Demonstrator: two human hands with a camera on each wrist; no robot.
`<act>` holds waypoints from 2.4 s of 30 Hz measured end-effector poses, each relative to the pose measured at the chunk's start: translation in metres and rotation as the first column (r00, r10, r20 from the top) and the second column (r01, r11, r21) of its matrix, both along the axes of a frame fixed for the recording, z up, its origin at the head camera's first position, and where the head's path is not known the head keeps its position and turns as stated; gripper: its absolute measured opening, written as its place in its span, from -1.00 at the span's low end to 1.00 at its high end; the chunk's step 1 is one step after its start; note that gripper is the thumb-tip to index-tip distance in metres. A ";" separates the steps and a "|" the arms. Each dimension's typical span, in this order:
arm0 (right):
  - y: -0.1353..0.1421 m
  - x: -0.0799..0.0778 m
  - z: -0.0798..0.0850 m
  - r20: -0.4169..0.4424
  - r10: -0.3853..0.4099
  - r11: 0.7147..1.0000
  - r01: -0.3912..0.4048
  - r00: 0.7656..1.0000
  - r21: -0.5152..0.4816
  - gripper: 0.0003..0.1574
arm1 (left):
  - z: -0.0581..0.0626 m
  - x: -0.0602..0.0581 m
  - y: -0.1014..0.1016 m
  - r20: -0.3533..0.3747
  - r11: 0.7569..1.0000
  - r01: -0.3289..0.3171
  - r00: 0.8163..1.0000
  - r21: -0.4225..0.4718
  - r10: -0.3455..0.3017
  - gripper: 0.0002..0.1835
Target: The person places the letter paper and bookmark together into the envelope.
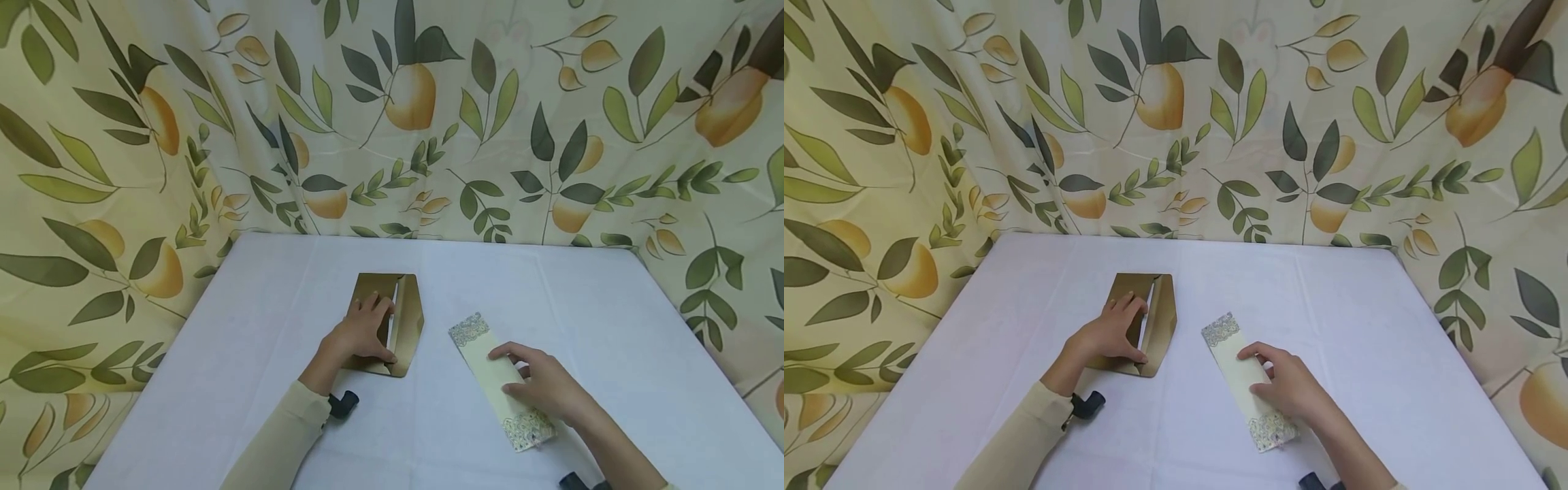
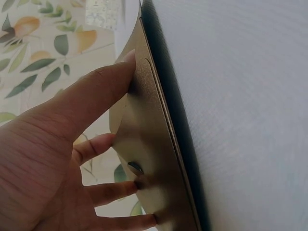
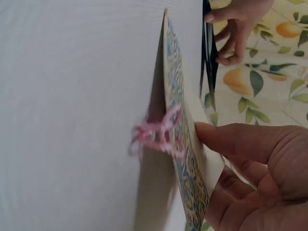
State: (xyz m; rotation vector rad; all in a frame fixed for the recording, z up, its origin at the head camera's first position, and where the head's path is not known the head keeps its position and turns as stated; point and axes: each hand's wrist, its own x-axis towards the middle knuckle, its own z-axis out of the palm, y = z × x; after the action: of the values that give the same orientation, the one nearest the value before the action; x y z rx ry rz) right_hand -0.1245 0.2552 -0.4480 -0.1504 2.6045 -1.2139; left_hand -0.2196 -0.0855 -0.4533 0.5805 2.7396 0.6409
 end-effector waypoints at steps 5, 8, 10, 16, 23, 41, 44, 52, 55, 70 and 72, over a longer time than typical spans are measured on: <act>-0.008 -0.003 -0.002 0.029 -0.033 0.999 0.033 0.999 -0.015 -0.37 | -0.007 -0.003 0.000 -0.004 1.000 -0.004 1.000 0.005 0.004 -0.05; -0.007 -0.004 -0.002 0.085 -0.064 0.996 0.069 0.994 -0.049 -0.39 | -0.009 -0.004 0.000 0.001 1.000 -0.005 1.000 -0.007 0.005 -0.04; -0.005 -0.004 -0.001 0.103 -0.060 0.996 0.067 0.993 -0.062 -0.40 | -0.007 -0.004 0.000 0.002 1.000 -0.005 1.000 -0.006 0.005 -0.06; 0.006 -0.009 0.008 0.068 -0.026 0.994 0.033 0.997 -0.104 -0.40 | 0.002 0.000 0.000 0.007 1.000 -0.008 1.000 0.009 0.008 -0.07; 0.019 -0.015 0.022 0.039 -0.044 0.983 0.050 0.998 -0.176 -0.36 | 0.001 0.000 -0.001 0.010 1.000 -0.004 1.000 0.004 0.004 -0.07; 0.017 -0.027 0.052 -0.113 -0.134 0.988 0.123 0.985 -0.098 -0.27 | 0.002 -0.001 -0.001 -0.006 1.000 0.007 1.000 0.001 -0.007 -0.07; 0.014 -0.029 0.055 -0.119 -0.144 0.988 0.135 0.982 -0.081 -0.27 | 0.004 0.000 0.000 -0.010 1.000 0.010 1.000 -0.002 -0.010 -0.07; 0.005 -0.035 0.058 -0.126 -0.189 0.981 0.181 0.974 -0.065 -0.27 | 0.003 -0.001 -0.001 -0.017 1.000 0.019 1.000 -0.008 -0.019 -0.08; 0.001 -0.037 0.059 -0.123 -0.207 0.977 0.199 0.971 -0.072 -0.27 | 0.003 -0.001 -0.001 -0.015 1.000 0.017 1.000 -0.010 -0.017 -0.07; -0.037 -0.056 0.063 -0.119 -0.207 0.972 0.191 0.971 -0.138 -0.30 | 0.000 -0.004 -0.004 -0.002 1.000 0.002 1.000 -0.013 -0.002 -0.06; -0.044 -0.058 0.062 -0.120 -0.203 0.971 0.184 0.972 -0.150 -0.31 | 0.000 -0.004 -0.004 -0.004 1.000 0.011 1.000 -0.015 -0.011 -0.07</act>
State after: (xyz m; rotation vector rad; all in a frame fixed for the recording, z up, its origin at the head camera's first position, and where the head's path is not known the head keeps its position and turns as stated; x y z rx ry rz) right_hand -0.1829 0.2114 -0.3863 -0.0034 2.7015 -1.5017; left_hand -0.2240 -0.0895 -0.4538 0.5940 2.7403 0.6171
